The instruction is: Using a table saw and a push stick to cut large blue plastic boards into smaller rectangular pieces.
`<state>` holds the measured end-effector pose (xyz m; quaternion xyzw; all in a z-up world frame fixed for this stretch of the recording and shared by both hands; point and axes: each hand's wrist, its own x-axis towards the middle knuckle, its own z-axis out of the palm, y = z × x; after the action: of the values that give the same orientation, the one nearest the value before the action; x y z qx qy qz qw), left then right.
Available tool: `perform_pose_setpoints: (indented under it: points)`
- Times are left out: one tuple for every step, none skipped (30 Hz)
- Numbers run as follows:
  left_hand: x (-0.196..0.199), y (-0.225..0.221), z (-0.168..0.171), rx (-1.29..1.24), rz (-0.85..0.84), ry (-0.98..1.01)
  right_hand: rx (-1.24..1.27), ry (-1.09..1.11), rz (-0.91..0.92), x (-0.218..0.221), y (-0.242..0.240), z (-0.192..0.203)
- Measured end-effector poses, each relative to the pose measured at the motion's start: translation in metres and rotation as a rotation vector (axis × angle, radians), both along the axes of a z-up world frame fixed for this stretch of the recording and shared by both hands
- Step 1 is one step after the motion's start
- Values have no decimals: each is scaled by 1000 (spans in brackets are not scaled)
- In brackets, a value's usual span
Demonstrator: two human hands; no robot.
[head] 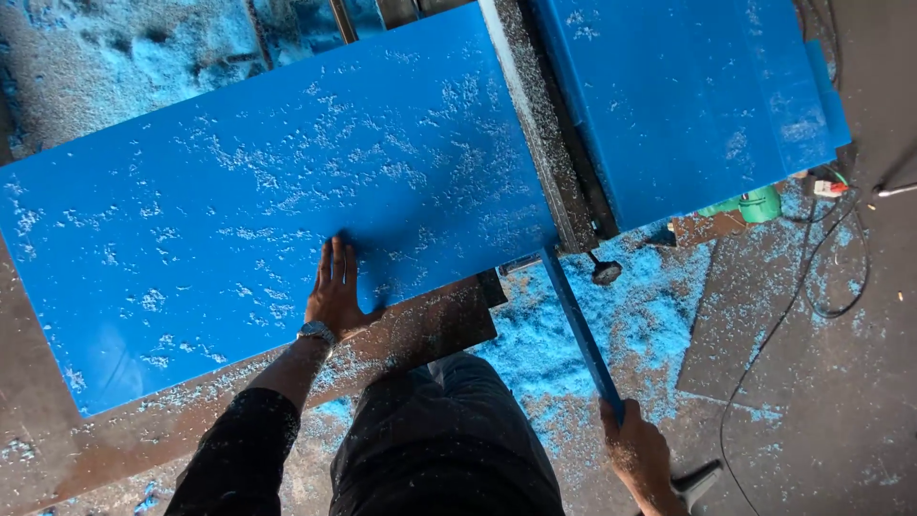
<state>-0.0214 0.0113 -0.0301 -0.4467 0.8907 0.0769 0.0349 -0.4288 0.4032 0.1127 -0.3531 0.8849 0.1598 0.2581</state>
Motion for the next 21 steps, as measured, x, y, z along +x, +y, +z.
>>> perform_pose_setpoints:
  points:
    - [3,4,-8,-18,9,-17,-22,24,28,-1,1,-1]
    - [6,7,-17,-35,17,-33,-43,47,56,-2,1,-1]
    - [4,9,-15,-35,13,-31,-43,50,52,-1,0,1]
    - [2,9,-12,-59,17,-2,-37,44,53,-1,-1,3]
    - [1,10,-9,-85,23,25,-32,36,57,-1,-3,5]
    - [2,10,-11,-87,22,25,-34,37,56,-1,-5,7]
    - [4,9,-14,-69,13,53,-16,50,68,-1,-6,9]
    - [5,9,-17,-50,3,80,3,62,81,-1,-8,12]
    - [5,8,-19,-53,4,80,1,62,81,-1,-7,11]
    - [5,8,-20,-54,-1,68,16,77,101,-1,-7,11]
    - [7,8,-21,-55,1,54,30,91,128,-2,-8,11]
    - [4,10,-18,-58,7,51,26,88,134,-1,-8,14]
    - [4,8,-16,-6,16,33,162,34,35,-2,-14,15]
    - [3,7,-13,46,26,16,298,-17,-66,-3,-19,16]
    - [2,4,-10,31,42,13,284,-18,-49,-8,-7,-3]
    - [0,2,-7,20,39,27,225,87,33,-13,5,-24]
    - [0,7,-3,19,31,39,174,189,109,-16,23,-40]
    - [3,7,-10,13,42,33,168,184,121,-18,28,-52]
    - [4,7,-17,-4,31,24,228,193,86,-21,33,-64]
    - [4,7,-25,-22,20,15,288,203,51,-25,38,-76]
    - [6,6,-28,-28,25,16,282,204,56,-23,39,-78]
